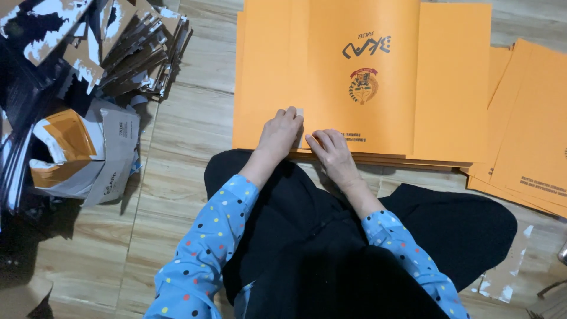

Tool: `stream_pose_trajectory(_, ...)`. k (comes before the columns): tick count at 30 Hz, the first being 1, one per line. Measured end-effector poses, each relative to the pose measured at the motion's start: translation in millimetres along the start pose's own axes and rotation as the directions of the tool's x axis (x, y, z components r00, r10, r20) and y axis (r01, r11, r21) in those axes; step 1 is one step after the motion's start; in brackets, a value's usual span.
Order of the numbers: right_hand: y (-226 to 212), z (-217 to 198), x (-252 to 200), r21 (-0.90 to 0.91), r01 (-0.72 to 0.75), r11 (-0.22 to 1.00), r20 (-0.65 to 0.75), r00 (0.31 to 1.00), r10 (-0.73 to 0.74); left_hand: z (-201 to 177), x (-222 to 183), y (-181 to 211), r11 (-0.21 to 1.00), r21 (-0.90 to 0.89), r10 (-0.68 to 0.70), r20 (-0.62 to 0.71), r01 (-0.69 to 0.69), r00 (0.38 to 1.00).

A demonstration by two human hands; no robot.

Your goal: The person is using a small paper template and an eraser to mark or clean a specific section on a series of orange folders.

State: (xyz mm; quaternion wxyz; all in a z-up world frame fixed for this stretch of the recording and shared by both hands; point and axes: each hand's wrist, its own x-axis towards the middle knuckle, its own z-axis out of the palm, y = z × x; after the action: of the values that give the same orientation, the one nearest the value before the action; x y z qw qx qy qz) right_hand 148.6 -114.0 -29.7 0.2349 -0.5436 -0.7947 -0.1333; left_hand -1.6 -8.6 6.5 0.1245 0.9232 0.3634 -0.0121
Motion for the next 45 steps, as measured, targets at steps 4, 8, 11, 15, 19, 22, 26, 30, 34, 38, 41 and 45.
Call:
stream_pose_trajectory(4,-1,1,-3,0.082,-0.007,0.997,0.066,0.998,0.002,-4,-2,2,1.000,-0.004,0.007,-0.010,-0.007,1.000)
stream_pose_trajectory(8,-5,-1,-4,0.112,-0.065,0.992,0.092,0.994,0.054,-3,-2,1,1.000,-0.018,0.009,-0.016,-0.009,1.000)
stream_pose_trajectory(11,-2,5,-9,0.134,-0.091,0.987,0.103,0.992,0.078,-7,-2,2,1.000,-0.025,0.003,-0.005,-0.003,1.000)
stream_pose_trajectory(15,0,14,-12,0.157,-0.124,0.980,0.125,0.987,0.104,-12,-2,5,1.000,-0.021,-0.014,0.019,0.015,1.000)
stream_pose_trajectory(19,-1,10,-9,0.152,-0.141,0.978,0.127,0.984,0.122,-22,-3,13,0.998,-0.051,-0.047,0.027,0.048,0.999)
stream_pose_trajectory(22,-2,7,-6,0.154,-0.141,0.978,0.120,0.985,0.123,-20,-2,16,0.996,-0.054,-0.064,0.031,0.066,0.997)
stream_pose_trajectory(26,-3,1,-2,0.167,-0.135,0.977,0.085,0.989,0.122,-13,1,15,0.996,-0.025,-0.081,0.039,0.082,0.996)
stream_pose_trajectory(30,-3,1,-2,0.168,-0.137,0.976,0.080,0.989,0.125,-12,1,15,0.997,-0.015,-0.075,0.013,0.075,0.997)
stream_pose_trajectory(34,-3,2,-1,0.171,-0.135,0.976,0.062,0.990,0.127,-11,2,17,0.998,-0.005,-0.062,0.000,0.062,0.998)
stream_pose_trajectory(38,-3,2,-2,0.173,-0.152,0.973,0.069,0.987,0.142,-1,5,14,0.998,0.039,-0.046,-0.036,0.048,0.998)
stream_pose_trajectory(41,-3,-1,1,0.150,-0.131,0.980,0.057,0.991,0.124,-5,6,18,0.997,0.054,-0.058,-0.057,0.061,0.997)
stream_pose_trajectory(45,2,-8,6,0.126,-0.143,0.982,0.053,0.989,0.138,15,13,19,0.993,0.090,-0.065,-0.109,0.075,0.992)
